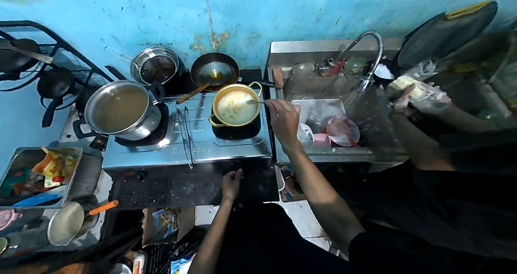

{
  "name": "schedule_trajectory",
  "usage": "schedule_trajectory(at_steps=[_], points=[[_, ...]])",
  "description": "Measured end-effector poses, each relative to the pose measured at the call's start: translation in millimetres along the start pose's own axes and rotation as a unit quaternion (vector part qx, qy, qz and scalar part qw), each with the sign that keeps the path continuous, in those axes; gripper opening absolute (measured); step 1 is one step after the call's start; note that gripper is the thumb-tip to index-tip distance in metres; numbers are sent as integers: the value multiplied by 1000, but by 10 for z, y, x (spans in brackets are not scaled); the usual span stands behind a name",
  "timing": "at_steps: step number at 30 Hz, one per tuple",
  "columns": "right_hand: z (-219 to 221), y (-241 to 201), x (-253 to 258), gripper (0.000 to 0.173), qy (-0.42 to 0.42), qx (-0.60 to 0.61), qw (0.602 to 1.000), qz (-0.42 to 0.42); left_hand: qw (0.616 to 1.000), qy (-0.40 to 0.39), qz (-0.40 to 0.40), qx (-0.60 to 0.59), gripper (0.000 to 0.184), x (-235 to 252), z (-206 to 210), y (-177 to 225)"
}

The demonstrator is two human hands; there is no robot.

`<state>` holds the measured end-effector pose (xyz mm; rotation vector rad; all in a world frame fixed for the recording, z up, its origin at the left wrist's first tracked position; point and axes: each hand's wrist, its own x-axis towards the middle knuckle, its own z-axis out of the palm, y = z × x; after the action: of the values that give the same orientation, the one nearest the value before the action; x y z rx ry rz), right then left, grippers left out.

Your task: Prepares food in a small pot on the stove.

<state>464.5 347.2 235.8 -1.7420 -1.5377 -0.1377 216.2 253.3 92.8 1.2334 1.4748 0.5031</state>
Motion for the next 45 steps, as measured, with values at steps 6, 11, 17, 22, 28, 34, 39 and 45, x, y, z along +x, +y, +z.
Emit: schedule_trajectory(at_steps=[6,11,17,22,28,34,39,45], points=[[-54,-91,-112,26,-56,26,998,-3,1000,-6,12,-2,36,6,0,-12],[210,14,74,27,-44,192,953,229,1000,-3,6,-6,36,1,0,-3],[93,-54,122,29,-13,322,886,332,1000,-2,4,-7,36,9,4,-15],[85,50,239,26,42,320,910,261,1000,-1,-3,-5,37,4,3,3],[-6,69,225,24,42,175,981,67,1000,-1,-1,-12,36,-10,8,8],[52,99,195,24,-73,109,991,14,1000,0,0,6,36,-15,13,9],[28,152,183,26,-21,34,999,12,1000,4,-7,8,37,-19,14,24],[29,152,190,25,-95,84,992,26,1000,8,-4,11,36,-23,16,27]])
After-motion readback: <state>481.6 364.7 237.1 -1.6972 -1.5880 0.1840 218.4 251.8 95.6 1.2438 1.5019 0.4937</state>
